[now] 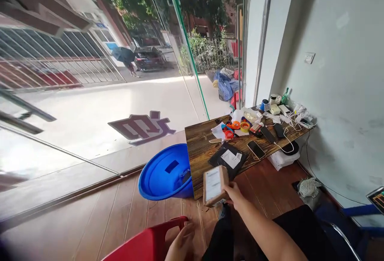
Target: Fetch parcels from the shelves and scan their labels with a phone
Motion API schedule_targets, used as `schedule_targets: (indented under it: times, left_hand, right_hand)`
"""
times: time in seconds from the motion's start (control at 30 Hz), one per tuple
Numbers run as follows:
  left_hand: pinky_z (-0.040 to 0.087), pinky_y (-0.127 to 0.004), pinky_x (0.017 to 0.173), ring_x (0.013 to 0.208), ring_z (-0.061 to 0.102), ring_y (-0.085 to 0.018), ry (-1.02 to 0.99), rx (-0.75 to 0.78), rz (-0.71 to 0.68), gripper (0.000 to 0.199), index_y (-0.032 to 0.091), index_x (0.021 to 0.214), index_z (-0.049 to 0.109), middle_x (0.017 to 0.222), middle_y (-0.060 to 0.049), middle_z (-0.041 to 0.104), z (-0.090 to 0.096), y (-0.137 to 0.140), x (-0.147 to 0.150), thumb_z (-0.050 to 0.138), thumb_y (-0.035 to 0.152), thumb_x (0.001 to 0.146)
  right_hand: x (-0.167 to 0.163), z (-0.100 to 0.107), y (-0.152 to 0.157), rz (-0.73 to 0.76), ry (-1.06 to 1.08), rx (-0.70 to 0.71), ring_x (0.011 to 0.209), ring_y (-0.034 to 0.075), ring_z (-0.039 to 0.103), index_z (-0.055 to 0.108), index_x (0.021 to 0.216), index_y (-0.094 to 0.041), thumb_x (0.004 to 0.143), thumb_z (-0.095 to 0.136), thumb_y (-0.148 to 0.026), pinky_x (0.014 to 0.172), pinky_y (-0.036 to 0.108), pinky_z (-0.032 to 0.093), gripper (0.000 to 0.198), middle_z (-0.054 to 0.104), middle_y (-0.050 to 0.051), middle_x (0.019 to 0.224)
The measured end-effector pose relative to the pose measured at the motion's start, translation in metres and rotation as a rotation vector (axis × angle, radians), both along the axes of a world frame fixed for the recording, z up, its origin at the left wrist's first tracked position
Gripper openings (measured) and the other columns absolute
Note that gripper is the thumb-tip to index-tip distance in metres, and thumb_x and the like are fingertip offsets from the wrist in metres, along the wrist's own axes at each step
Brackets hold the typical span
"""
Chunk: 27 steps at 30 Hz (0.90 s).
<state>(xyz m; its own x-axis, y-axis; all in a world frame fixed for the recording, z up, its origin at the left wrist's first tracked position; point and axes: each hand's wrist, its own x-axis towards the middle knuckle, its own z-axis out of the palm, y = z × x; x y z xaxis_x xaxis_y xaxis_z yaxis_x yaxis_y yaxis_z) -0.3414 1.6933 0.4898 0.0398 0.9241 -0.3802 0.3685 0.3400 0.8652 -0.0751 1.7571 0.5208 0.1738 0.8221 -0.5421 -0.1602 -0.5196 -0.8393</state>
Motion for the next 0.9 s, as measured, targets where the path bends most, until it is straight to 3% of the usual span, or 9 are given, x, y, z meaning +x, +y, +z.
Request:
schedule_targets:
  times: [0.1,0.2,0.37,0.47,0.53,0.6,0.7,0.8,0.9]
  left_hand:
    - [0.06,-0.041,0.099,0.109,0.073,-0.035,-0.016,-0.03,0.05,0.048,0.024,0.093,0.073,0.103,-0.009,0.08,0.009,0.06,0.014,0.066,0.058,0.06]
    - [0.06,-0.041,0.095,0.105,0.074,-0.035,-0.009,-0.084,0.02,0.049,0.023,0.088,0.071,0.1,-0.011,0.08,0.018,0.111,0.037,0.062,0.06,0.057]
    - [0.055,-0.049,0.085,0.085,0.071,-0.037,0.138,-0.154,-0.063,0.036,0.026,0.062,0.06,0.072,-0.008,0.074,0.032,0.158,0.053,0.057,0.062,0.062]
    - [0.053,-0.044,0.079,0.077,0.068,-0.034,0.232,-0.182,-0.08,0.039,0.027,0.055,0.052,0.061,-0.004,0.066,0.041,0.166,0.051,0.053,0.064,0.067]
    - [0.053,-0.042,0.08,0.078,0.068,-0.032,0.262,-0.168,-0.014,0.04,0.026,0.061,0.057,0.065,-0.004,0.068,0.044,0.167,0.047,0.051,0.066,0.068]
    - [0.053,-0.043,0.086,0.085,0.069,-0.033,0.261,-0.135,0.153,0.044,0.025,0.072,0.065,0.076,-0.005,0.074,0.043,0.164,0.045,0.053,0.067,0.065]
    - [0.056,-0.043,0.089,0.096,0.07,-0.034,0.231,-0.084,0.477,0.055,0.023,0.083,0.069,0.087,-0.007,0.077,0.042,0.152,0.05,0.058,0.071,0.059]
    - [0.058,-0.042,0.084,0.094,0.07,-0.032,0.208,-0.042,0.741,0.064,0.021,0.091,0.069,0.089,-0.007,0.075,0.05,0.137,0.082,0.059,0.076,0.06]
    - [0.058,-0.042,0.088,0.095,0.07,-0.029,0.189,0.031,0.795,0.06,0.019,0.097,0.066,0.095,-0.008,0.074,0.072,0.136,0.145,0.057,0.072,0.069]
  right_hand:
    - [-0.015,-0.008,0.068,0.082,-0.13,0.009,0.105,0.031,0.069,0.067,0.1,-0.021,0.071,0.073,-0.049,0.088,0.043,0.057,0.042,0.076,0.009,0.104]
    - [-0.001,-0.015,0.113,0.094,-0.351,0.048,0.111,0.031,0.067,0.07,0.098,-0.02,0.082,0.067,-0.051,0.104,0.043,0.049,0.035,0.075,0.012,0.109]
    - [0.095,-0.027,0.144,-0.017,-0.746,-0.021,0.125,0.036,0.059,0.066,0.122,-0.014,0.08,0.065,-0.035,0.112,0.045,0.042,0.046,0.066,0.021,0.129]
    - [0.168,-0.036,0.15,-0.057,-0.938,-0.109,0.143,0.046,0.04,0.052,0.139,-0.002,0.077,0.068,-0.034,0.119,0.056,0.031,0.072,0.048,0.033,0.147]
    - [0.205,-0.044,0.154,-0.018,-1.013,-0.125,0.146,0.051,0.031,0.043,0.145,0.005,0.074,0.072,-0.039,0.119,0.062,0.026,0.088,0.038,0.038,0.153]
    - [0.229,-0.054,0.159,0.074,-1.048,-0.095,0.142,0.053,0.034,0.043,0.143,0.007,0.069,0.076,-0.041,0.118,0.063,0.027,0.093,0.04,0.04,0.15]
    - [0.246,-0.07,0.164,0.241,-1.067,0.004,0.127,0.047,0.05,0.053,0.136,0.001,0.07,0.074,-0.041,0.113,0.057,0.037,0.081,0.055,0.033,0.134]
    - [0.256,-0.087,0.169,0.273,-1.118,0.109,0.112,0.041,0.056,0.059,0.127,-0.005,0.068,0.074,-0.044,0.105,0.053,0.045,0.072,0.061,0.025,0.116]
    - [0.267,-0.096,0.176,0.226,-1.074,0.193,0.106,0.038,0.057,0.059,0.121,-0.011,0.059,0.077,-0.04,0.099,0.051,0.05,0.071,0.06,0.019,0.109]
